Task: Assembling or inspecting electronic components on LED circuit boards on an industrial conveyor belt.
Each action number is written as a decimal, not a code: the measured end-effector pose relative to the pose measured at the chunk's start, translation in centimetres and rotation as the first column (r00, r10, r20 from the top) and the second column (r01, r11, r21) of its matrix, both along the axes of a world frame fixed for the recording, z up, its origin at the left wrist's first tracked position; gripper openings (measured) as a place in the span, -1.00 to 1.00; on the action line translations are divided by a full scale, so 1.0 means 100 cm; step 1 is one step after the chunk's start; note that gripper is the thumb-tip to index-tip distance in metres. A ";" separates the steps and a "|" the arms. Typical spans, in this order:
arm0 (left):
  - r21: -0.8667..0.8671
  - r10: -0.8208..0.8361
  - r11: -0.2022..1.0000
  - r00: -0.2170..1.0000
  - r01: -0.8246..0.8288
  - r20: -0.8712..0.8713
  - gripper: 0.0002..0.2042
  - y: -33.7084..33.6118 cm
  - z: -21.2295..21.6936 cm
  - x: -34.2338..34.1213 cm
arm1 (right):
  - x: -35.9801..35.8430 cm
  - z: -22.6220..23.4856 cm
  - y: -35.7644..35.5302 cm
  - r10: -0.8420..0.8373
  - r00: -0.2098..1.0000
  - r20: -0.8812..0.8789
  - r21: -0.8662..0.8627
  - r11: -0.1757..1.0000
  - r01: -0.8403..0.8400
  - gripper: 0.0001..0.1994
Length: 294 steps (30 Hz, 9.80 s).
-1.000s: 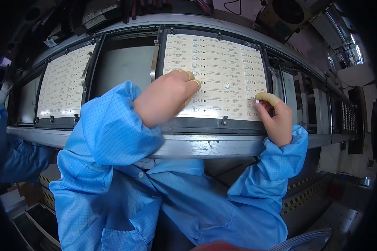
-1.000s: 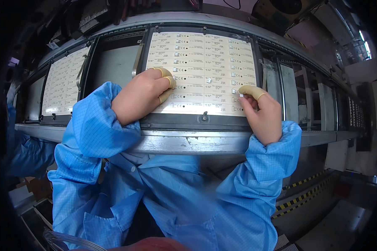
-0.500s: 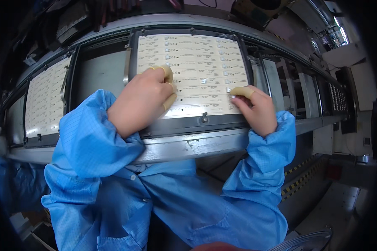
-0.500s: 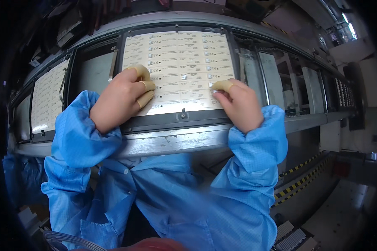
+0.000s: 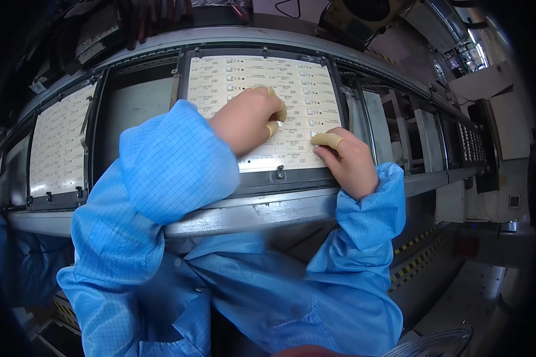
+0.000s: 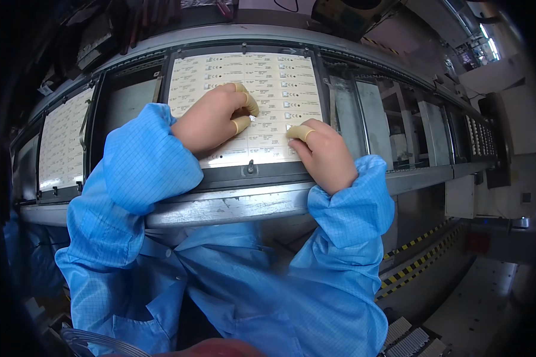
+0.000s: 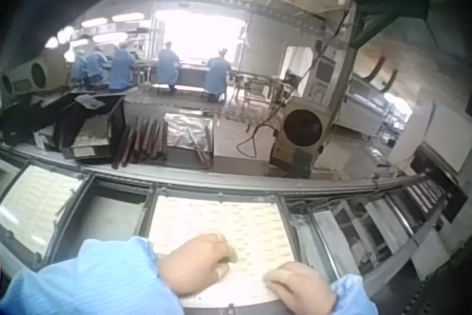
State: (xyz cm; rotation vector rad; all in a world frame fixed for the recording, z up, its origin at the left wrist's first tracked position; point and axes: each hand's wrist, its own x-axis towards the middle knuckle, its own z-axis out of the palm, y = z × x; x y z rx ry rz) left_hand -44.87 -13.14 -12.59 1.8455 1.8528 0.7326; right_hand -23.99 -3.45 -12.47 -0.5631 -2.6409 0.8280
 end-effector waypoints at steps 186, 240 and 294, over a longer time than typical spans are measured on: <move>0.337 -0.342 0.937 -0.045 -0.092 0.939 -0.18 -0.128 0.056 -0.086 | -0.075 0.037 -0.087 0.133 0.990 0.043 -0.223 0.967 -0.120 -0.85; 0.159 -0.146 0.969 0.077 -0.191 0.986 -0.32 -0.135 0.060 -0.095 | -0.284 0.055 0.084 -0.178 0.953 0.244 0.544 0.839 0.017 -0.58; -0.051 -0.048 0.998 0.972 0.037 -0.231 -0.77 0.028 0.012 0.007 | 0.017 -0.006 -0.002 -0.357 0.927 0.113 0.061 0.934 0.352 -0.80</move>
